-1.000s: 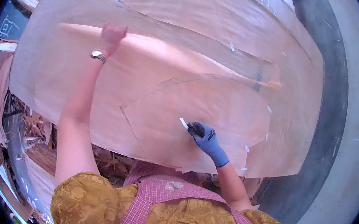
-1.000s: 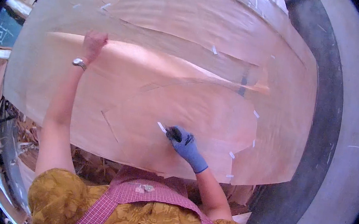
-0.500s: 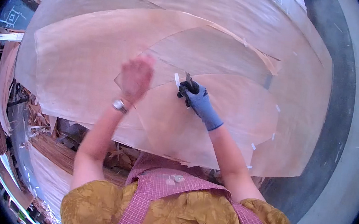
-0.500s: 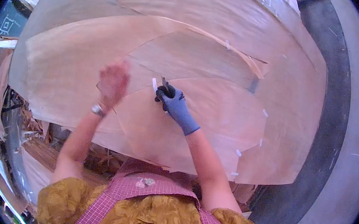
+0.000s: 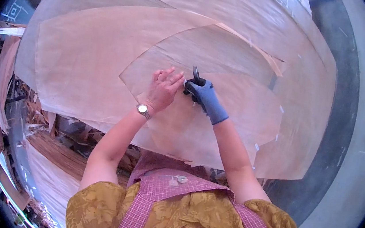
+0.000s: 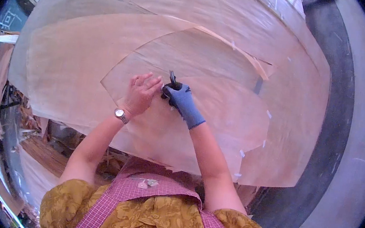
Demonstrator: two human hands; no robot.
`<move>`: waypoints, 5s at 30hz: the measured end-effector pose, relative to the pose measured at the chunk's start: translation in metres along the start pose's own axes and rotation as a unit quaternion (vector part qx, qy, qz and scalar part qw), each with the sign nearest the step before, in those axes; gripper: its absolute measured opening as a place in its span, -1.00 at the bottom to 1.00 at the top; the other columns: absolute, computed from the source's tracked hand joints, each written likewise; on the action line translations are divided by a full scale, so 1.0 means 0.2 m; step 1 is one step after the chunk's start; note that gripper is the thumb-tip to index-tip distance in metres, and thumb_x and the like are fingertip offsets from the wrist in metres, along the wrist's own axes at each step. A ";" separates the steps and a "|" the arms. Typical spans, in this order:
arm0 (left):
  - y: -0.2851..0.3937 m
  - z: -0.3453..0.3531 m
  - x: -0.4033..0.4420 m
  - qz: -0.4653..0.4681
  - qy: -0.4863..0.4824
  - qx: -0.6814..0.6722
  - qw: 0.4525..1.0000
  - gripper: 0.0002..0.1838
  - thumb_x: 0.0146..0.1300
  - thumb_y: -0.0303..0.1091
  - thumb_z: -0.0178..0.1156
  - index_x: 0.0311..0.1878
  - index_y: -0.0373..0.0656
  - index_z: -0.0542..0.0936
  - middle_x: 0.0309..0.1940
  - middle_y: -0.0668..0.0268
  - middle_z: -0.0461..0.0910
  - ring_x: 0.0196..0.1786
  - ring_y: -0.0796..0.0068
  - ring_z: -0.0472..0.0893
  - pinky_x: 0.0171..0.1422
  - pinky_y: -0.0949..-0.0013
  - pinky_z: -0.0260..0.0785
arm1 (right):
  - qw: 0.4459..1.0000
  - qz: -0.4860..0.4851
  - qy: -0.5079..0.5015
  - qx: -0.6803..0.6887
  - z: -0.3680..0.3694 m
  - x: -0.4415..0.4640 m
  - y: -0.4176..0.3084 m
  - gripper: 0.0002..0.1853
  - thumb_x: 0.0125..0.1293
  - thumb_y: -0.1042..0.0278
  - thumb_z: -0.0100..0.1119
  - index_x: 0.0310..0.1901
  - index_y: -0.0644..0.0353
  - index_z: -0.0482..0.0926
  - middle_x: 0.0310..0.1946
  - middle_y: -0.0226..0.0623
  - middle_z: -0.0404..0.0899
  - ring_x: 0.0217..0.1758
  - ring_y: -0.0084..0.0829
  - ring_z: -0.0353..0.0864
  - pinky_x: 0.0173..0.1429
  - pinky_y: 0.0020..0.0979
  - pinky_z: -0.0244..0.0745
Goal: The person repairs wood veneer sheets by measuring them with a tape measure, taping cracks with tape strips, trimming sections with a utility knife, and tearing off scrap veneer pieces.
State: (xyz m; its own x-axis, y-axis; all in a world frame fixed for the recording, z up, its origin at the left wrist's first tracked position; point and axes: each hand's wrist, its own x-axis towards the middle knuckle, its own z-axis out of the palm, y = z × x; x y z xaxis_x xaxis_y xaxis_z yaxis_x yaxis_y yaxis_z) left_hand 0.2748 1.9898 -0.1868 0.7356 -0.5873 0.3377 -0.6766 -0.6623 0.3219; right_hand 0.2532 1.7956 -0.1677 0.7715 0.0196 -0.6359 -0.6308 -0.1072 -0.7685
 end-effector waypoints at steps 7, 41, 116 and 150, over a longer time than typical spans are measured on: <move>0.02 0.04 -0.04 0.030 -0.014 0.061 0.998 -0.57 0.21 -0.32 0.22 0.18 -0.06 0.57 0.30 0.38 0.48 0.32 0.27 0.43 0.45 0.01 0.06 | 0.993 0.068 0.049 0.083 -0.01 -0.23 0.00 -0.67 0.35 0.09 0.25 -0.07 0.19 0.66 -0.40 -0.41 0.67 -0.54 -0.63 0.54 -0.53 -0.59 0.29; 0.55 -0.33 -0.47 -0.462 0.089 -0.610 0.637 -0.67 0.46 -0.13 0.14 -0.09 -0.23 0.68 -0.29 0.28 0.73 -0.30 0.50 0.73 -0.13 0.40 0.62 | 0.823 -0.460 0.065 -0.325 -0.01 -0.84 0.32 -0.53 0.22 0.16 0.39 0.11 0.15 0.57 0.08 -0.09 0.59 0.01 -0.19 0.65 0.02 -0.27 0.60; 0.78 -0.07 -0.76 -0.273 0.001 0.044 0.961 -0.45 0.27 -0.18 0.19 0.31 -0.12 0.46 0.35 0.15 0.38 0.46 0.11 0.26 0.53 -0.10 -0.03 | 0.937 -0.158 0.203 -0.236 -0.56 0.25 0.04 -0.57 0.23 0.02 0.33 -0.17 0.24 0.48 -0.43 -0.15 0.64 -0.50 -0.33 0.56 -0.42 -0.35 0.43; -0.70 -0.76 -0.92 -0.436 -0.100 0.134 0.884 -0.20 0.27 -0.08 0.20 0.52 -0.08 0.14 0.45 0.08 0.23 0.43 0.08 0.30 0.49 -0.15 0.01 | 0.752 -0.394 0.111 -0.517 0.34 0.76 -0.99 -0.66 0.24 0.04 0.23 -0.06 0.06 0.64 -0.11 -0.11 0.63 -0.03 -0.04 0.62 0.05 -0.10 0.51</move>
State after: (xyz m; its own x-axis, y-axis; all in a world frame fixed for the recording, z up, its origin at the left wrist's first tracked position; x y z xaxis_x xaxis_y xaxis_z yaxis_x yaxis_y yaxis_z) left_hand 0.2282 2.2616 -0.1589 0.9831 0.1485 -0.1071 0.1639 -0.9745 0.1531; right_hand 0.4895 1.8880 -0.1171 0.9392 0.3277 0.1028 0.3422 -0.8675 -0.3611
